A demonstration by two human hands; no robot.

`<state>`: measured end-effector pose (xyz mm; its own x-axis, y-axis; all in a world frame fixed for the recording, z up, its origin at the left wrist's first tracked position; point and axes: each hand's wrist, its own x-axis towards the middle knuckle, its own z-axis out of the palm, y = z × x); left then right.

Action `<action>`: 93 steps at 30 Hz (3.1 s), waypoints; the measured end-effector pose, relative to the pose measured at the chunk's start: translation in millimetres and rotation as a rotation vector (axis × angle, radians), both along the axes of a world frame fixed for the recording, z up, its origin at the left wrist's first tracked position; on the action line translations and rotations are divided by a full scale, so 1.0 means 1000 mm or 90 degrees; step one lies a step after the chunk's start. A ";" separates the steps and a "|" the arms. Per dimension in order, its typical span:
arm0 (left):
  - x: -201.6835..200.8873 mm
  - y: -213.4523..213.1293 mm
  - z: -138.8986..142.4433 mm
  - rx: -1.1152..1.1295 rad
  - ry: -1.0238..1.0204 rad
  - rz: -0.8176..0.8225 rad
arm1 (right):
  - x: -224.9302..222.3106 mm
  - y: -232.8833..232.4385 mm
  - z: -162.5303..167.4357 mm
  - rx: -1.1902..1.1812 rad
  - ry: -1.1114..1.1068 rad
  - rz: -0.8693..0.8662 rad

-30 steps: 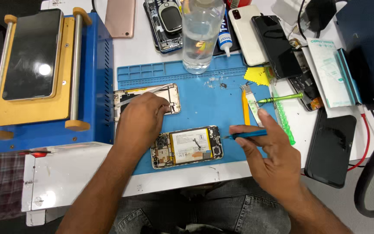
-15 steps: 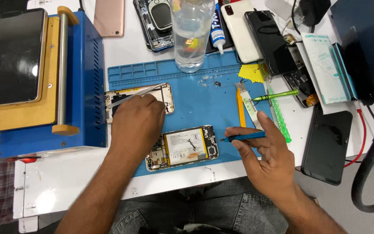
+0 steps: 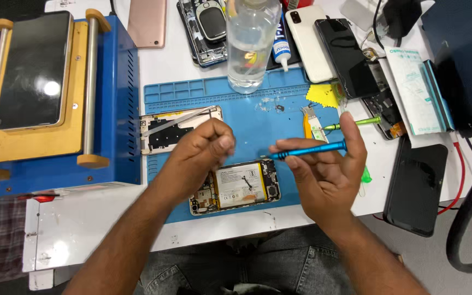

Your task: The person repairs a smartphone at a workbench, using a blue screwdriver to unscrew and pry components from an opened phone lying on a blue repair mat. They handle small screws and internal parts, occasionally repositioning the phone body and a second disassembled phone frame on the mat.

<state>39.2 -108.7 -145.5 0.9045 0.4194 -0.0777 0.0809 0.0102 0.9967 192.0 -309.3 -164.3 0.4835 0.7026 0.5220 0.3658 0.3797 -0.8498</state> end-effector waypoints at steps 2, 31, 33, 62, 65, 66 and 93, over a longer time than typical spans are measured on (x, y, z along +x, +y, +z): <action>0.004 -0.002 -0.004 -0.073 0.024 -0.027 | -0.002 0.010 -0.002 0.032 -0.008 0.003; 0.009 -0.010 -0.015 -0.152 0.020 -0.095 | -0.006 0.020 0.000 0.070 -0.290 -0.043; 0.009 -0.011 -0.016 -0.140 0.024 -0.090 | -0.006 0.019 0.001 0.062 -0.288 -0.042; 0.004 -0.001 0.006 -0.108 -0.078 0.113 | 0.012 -0.027 -0.028 -0.069 -0.263 -0.049; 0.004 -0.002 0.006 -0.114 -0.084 0.113 | 0.010 -0.025 -0.027 -0.066 -0.265 -0.054; 0.004 -0.002 0.006 -0.117 -0.088 0.113 | 0.009 -0.023 -0.025 -0.064 -0.265 -0.055; 0.004 -0.001 0.004 -0.121 -0.090 0.113 | 0.005 -0.005 0.032 -0.222 -0.304 -0.060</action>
<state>43.4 -109.4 -141.5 0.8254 0.5624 -0.0484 -0.0789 0.1999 0.9766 196.9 -314.6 -131.9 0.3208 0.8374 0.4426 0.7563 0.0548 -0.6519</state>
